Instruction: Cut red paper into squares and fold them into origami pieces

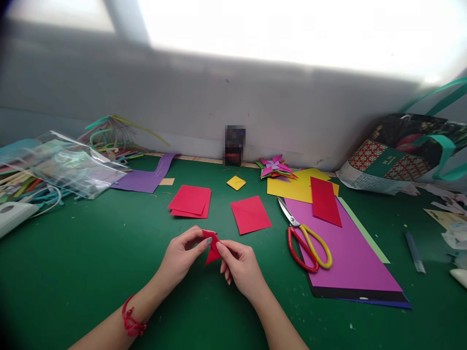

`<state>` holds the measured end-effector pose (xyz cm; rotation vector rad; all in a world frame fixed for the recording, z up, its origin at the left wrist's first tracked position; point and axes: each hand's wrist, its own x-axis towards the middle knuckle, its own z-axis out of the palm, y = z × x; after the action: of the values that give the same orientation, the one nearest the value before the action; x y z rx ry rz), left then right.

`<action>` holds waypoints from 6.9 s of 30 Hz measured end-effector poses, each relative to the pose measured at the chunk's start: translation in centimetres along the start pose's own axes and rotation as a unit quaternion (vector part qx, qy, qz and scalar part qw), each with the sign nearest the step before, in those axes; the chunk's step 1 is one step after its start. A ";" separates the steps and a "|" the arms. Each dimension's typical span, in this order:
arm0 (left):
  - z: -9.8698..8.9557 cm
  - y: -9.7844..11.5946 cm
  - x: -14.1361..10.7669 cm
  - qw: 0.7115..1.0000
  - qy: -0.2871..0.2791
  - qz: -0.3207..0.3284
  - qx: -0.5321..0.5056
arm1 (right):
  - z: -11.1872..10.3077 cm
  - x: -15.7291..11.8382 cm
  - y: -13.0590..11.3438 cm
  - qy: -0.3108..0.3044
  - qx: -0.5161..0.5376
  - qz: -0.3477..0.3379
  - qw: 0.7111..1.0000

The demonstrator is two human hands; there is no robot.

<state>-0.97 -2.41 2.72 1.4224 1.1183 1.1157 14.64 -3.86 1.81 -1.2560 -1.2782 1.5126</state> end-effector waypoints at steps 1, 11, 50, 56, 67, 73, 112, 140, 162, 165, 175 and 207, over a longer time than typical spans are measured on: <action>0.0 0.0 0.0 1.000 0.000 -0.001 0.000 | 0.0 0.0 0.0 0.001 -0.003 0.001 1.000; -0.1 -0.2 0.1 1.000 0.003 -0.009 -0.007 | -0.1 -0.1 -0.1 0.004 -0.031 -0.005 1.000; 0.3 -0.6 -0.2 0.996 -0.007 -0.062 -0.068 | 0.6 -0.7 -0.2 -0.041 -0.130 -0.081 0.987; 0.0 -0.2 -0.2 0.999 -0.021 -0.028 -0.026 | 0.6 -0.6 -0.1 -0.037 -0.126 -0.080 0.988; 0.7 -0.2 -0.5 0.999 0.032 -0.029 -0.002 | 0.5 -0.7 -0.1 -0.043 -0.142 -0.082 0.986; -0.3 -0.2 0.3 0.993 -0.110 -0.047 0.011 | -0.2 -0.6 -0.5 -0.070 -0.175 -0.077 0.979; 0.5 -0.4 -0.9 0.995 0.056 -0.004 0.083 | 0.6 -0.5 -0.6 -0.010 0.000 -0.068 0.998; 0.2 0.3 -0.3 0.994 -0.050 0.011 0.091 | 0.0 -0.1 -0.3 -0.050 -0.066 -0.077 0.994; 0.6 0.1 -0.7 0.991 -0.056 0.015 0.116 | 0.3 -0.5 -0.6 -0.008 -0.138 -0.106 0.985; 0.6 0.2 -0.8 0.991 -0.059 0.018 0.119 | 0.4 -0.6 -0.8 0.004 -0.178 -0.126 0.976; 0.2 -0.3 -0.1 0.991 -0.119 -0.032 0.048 | -0.3 -0.5 -0.7 -0.018 -0.179 -0.119 0.976; 0.0 -0.4 -0.1 0.991 -0.111 -0.077 0.018 | 0.0 -0.4 -0.2 -0.015 -0.043 -0.065 0.997</action>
<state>-0.99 -2.52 2.29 1.4241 1.0717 0.8114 14.72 -4.19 2.08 -1.1838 -1.4292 1.4012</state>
